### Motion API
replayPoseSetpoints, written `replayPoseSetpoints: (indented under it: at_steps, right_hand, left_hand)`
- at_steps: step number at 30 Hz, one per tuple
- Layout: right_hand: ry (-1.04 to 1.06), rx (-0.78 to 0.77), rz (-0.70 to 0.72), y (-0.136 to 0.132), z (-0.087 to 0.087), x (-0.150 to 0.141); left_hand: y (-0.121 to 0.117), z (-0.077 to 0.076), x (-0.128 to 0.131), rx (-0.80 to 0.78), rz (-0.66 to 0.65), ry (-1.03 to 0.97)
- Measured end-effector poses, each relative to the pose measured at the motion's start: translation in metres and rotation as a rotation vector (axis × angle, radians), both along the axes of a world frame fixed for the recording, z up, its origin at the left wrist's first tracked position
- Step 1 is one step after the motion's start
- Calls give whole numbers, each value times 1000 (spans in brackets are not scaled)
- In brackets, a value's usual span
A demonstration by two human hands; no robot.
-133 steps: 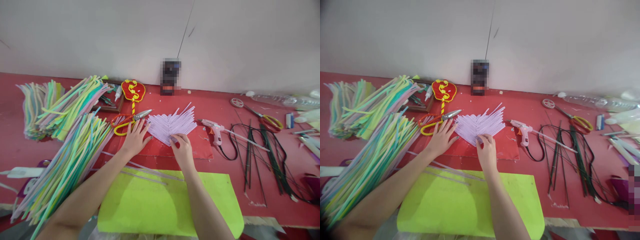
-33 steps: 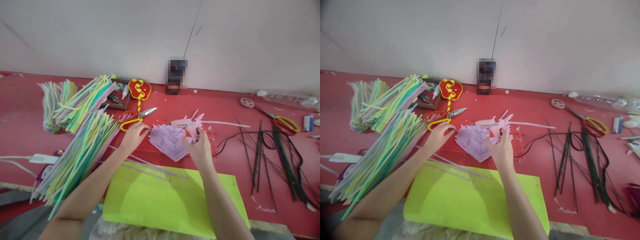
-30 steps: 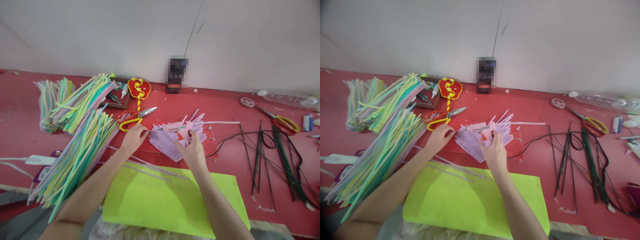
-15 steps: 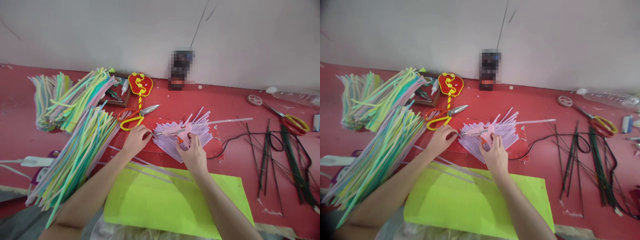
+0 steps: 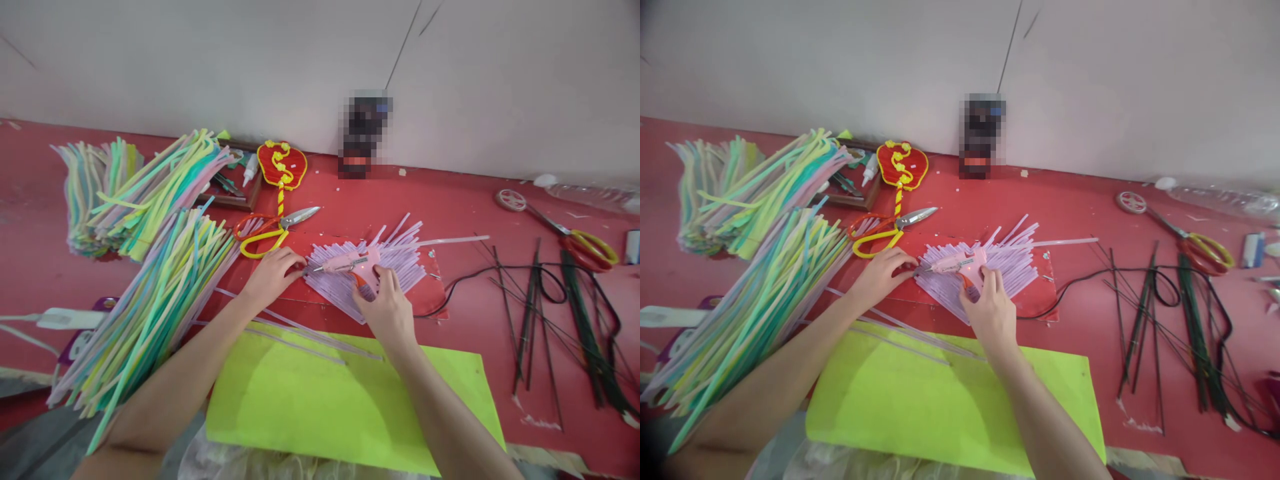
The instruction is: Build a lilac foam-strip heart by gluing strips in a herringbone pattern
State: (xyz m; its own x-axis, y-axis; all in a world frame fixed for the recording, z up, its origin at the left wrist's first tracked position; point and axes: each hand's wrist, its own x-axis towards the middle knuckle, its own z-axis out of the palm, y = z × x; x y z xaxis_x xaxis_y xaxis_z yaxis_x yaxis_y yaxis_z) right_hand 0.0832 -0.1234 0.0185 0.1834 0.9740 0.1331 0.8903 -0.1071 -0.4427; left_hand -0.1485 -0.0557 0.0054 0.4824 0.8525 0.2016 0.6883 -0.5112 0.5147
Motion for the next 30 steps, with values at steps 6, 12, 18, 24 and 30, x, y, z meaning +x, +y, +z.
replayPoseSetpoints:
  at_steps: [6, 12, 18, 24, 30]
  right_hand:
    - [12, 27, -20, 2, 2, 5]
    - [37, 73, -32, 3, 2, 7]
    - [67, 85, -49, 3, 2, 9]
    - [73, 106, -17, 4, -2, 5]
    - [41, 142, 25, 8, -8, 0]
  left_hand:
    - [3, -1, -1, 120, -69, 61]
    - [13, 1, -1, 268, -223, 201]
    - [19, -6, 2, 303, -158, 224]
    - [17, -4, 5, 285, -66, 174]
    - [14, -4, 6, 276, -61, 144]
